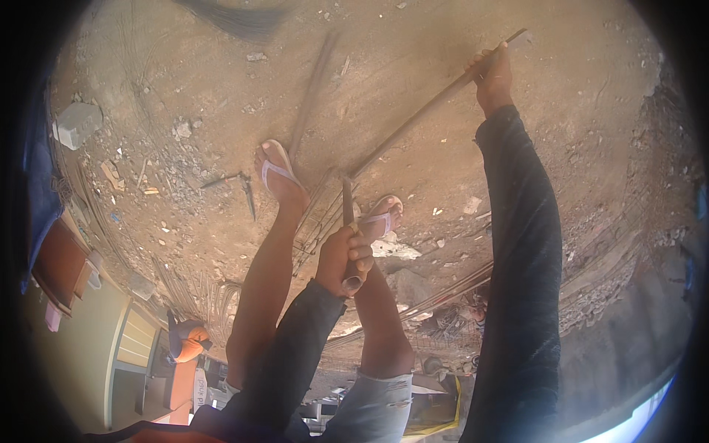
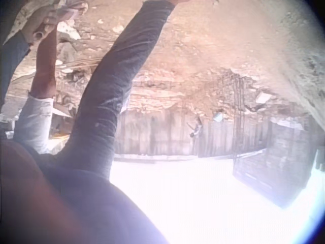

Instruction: The person bends multiple thin metal rods into a curved shape using a cylindrical pipe as a lever. They repeatedly position the pipe over the rods and apply downward pressure to bend them, then reposition to continue the process.

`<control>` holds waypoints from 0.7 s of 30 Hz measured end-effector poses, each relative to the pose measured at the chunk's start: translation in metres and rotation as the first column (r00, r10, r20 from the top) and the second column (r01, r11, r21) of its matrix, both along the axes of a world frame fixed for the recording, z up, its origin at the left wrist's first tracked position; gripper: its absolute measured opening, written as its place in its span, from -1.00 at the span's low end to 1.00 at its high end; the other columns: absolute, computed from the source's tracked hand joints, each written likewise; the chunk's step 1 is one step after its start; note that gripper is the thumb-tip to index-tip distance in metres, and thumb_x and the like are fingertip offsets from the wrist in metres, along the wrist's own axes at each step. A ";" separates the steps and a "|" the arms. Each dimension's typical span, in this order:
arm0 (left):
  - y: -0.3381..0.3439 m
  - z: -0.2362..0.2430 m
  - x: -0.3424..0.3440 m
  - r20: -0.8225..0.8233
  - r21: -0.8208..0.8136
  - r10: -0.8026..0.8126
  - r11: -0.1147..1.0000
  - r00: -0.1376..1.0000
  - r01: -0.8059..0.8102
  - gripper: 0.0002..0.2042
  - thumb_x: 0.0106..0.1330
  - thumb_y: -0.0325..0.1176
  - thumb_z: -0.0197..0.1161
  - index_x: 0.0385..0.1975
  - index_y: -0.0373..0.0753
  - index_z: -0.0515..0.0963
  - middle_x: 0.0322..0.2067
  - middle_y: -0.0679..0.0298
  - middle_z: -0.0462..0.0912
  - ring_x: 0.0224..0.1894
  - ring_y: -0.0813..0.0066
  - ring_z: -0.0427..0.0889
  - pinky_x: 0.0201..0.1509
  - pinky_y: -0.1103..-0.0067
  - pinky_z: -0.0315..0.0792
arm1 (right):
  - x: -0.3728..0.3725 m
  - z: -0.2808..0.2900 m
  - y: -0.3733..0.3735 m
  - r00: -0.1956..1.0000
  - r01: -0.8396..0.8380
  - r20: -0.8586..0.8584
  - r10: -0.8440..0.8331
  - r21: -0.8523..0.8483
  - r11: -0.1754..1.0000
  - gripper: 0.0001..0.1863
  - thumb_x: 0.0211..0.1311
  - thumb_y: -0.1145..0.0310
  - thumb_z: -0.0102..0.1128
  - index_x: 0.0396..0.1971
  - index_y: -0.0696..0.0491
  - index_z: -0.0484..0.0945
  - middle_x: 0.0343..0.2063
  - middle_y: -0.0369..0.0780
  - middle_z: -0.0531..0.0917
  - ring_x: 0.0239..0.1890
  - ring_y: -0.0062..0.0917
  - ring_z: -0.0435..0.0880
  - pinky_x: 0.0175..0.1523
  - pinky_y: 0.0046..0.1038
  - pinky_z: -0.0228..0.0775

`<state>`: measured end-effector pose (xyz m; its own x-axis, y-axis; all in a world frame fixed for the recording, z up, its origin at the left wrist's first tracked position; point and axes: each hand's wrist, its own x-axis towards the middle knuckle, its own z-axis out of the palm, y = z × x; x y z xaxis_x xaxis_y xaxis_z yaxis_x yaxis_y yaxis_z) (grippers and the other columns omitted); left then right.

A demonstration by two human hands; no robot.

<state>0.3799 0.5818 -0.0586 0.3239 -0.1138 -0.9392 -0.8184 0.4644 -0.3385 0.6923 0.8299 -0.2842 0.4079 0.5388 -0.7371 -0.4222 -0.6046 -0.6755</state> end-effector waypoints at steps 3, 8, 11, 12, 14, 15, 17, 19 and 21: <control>0.002 0.002 0.003 -0.016 -0.039 -0.021 0.999 1.000 0.020 -0.89 0.51 -0.30 0.01 -0.28 -0.13 0.31 -0.60 0.53 0.34 -0.67 0.73 0.35 -0.68 0.63 0.38 | 0.003 0.021 0.013 0.998 0.002 -0.069 -0.004 -0.029 1.000 -0.20 0.52 -0.30 -0.39 0.02 0.22 0.47 -0.37 -0.09 0.57 -0.23 -0.24 0.61 0.10 -0.09 0.47; 0.012 0.006 0.006 -0.020 -0.141 -0.101 0.985 0.995 0.097 -0.91 0.48 -0.24 0.05 -0.22 -0.05 0.33 -0.59 0.55 0.31 -0.67 0.73 0.30 -0.68 0.63 0.22 | 0.001 0.021 0.028 0.982 -0.191 -0.007 0.191 -0.021 0.981 -0.09 0.50 -0.34 -0.56 0.09 0.22 0.51 -0.33 -0.09 0.59 -0.16 -0.24 0.58 0.18 -0.11 0.38; 0.015 0.007 0.006 0.011 -0.133 -0.098 0.986 0.995 0.098 -0.91 0.46 -0.22 0.03 -0.20 -0.03 0.33 -0.59 0.56 0.31 -0.66 0.73 0.29 -0.66 0.64 0.21 | 0.002 0.018 0.037 0.991 -0.134 -0.018 0.134 0.024 0.991 -0.13 0.53 -0.27 -0.51 0.10 0.31 0.48 -0.33 -0.06 0.58 -0.17 -0.22 0.55 0.20 -0.11 0.37; 0.015 0.008 0.006 0.001 -0.128 -0.090 0.988 0.996 0.090 -0.91 0.46 -0.22 0.03 -0.21 -0.02 0.33 -0.59 0.56 0.30 -0.66 0.73 0.28 -0.65 0.64 0.20 | 0.003 0.020 0.039 0.997 -0.043 -0.070 0.044 0.016 0.999 -0.13 0.53 -0.26 -0.50 0.09 0.33 0.47 -0.33 -0.06 0.57 -0.18 -0.21 0.55 0.21 -0.11 0.37; 0.016 0.010 0.006 -0.028 -0.138 -0.101 0.986 0.994 0.096 -0.92 0.46 -0.22 0.02 -0.22 -0.02 0.34 -0.60 0.57 0.29 -0.66 0.73 0.27 -0.65 0.64 0.19 | 0.006 0.028 0.044 0.997 0.016 -0.074 -0.018 -0.020 1.000 0.02 0.46 -0.38 -0.57 0.11 0.40 0.45 -0.31 -0.04 0.57 -0.17 -0.18 0.53 0.24 -0.14 0.36; 0.016 0.009 0.007 -0.031 -0.122 -0.098 0.988 0.995 0.094 -0.92 0.46 -0.22 0.02 -0.24 -0.01 0.34 -0.60 0.57 0.28 -0.66 0.73 0.26 -0.64 0.64 0.18 | 0.008 0.033 0.047 0.991 -0.047 -0.124 0.045 -0.011 0.999 0.07 0.42 -0.43 -0.63 0.12 0.39 0.46 -0.30 -0.04 0.58 -0.15 -0.18 0.53 0.24 -0.15 0.35; 0.016 0.008 0.007 -0.009 -0.150 -0.110 0.983 0.994 0.107 -0.87 0.50 -0.22 -0.01 -0.33 -0.03 0.33 -0.61 0.57 0.24 -0.67 0.74 0.23 -0.64 0.63 0.17 | 0.007 0.042 0.050 0.991 -0.063 -0.121 0.053 -0.078 0.995 0.18 0.34 -0.52 -0.74 0.15 0.37 0.48 -0.30 -0.05 0.59 -0.13 -0.19 0.53 0.25 -0.18 0.34; 0.015 0.007 0.006 -0.011 -0.129 -0.129 0.984 0.992 0.126 -0.82 0.52 -0.22 -0.03 -0.37 -0.04 0.32 -0.62 0.57 0.22 -0.68 0.74 0.21 -0.64 0.64 0.17 | 0.006 0.050 0.055 0.987 -0.160 -0.047 0.156 -0.123 0.979 0.26 0.22 -0.61 -0.81 0.36 0.32 0.22 0.22 -0.04 0.46 0.14 -0.21 0.42 0.42 -0.13 0.15; 0.014 0.003 0.006 0.025 -0.227 -0.114 0.967 0.993 0.116 -0.86 0.47 -0.19 0.03 -0.35 -0.01 0.34 -0.65 0.55 0.29 -0.70 0.66 0.30 -0.66 0.54 0.24 | 0.006 0.051 0.064 0.977 -0.211 -0.020 0.212 -0.195 0.958 0.16 0.27 -0.59 -0.74 0.29 0.21 0.34 0.25 -0.09 0.49 0.20 -0.21 0.43 0.45 -0.13 0.11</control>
<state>0.3856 0.5958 -0.0558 0.3070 -0.3611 -0.8806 -0.7593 0.4649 -0.4553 0.6979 0.8944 -0.2335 0.3013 0.4588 -0.8359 -0.2695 -0.7999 -0.5362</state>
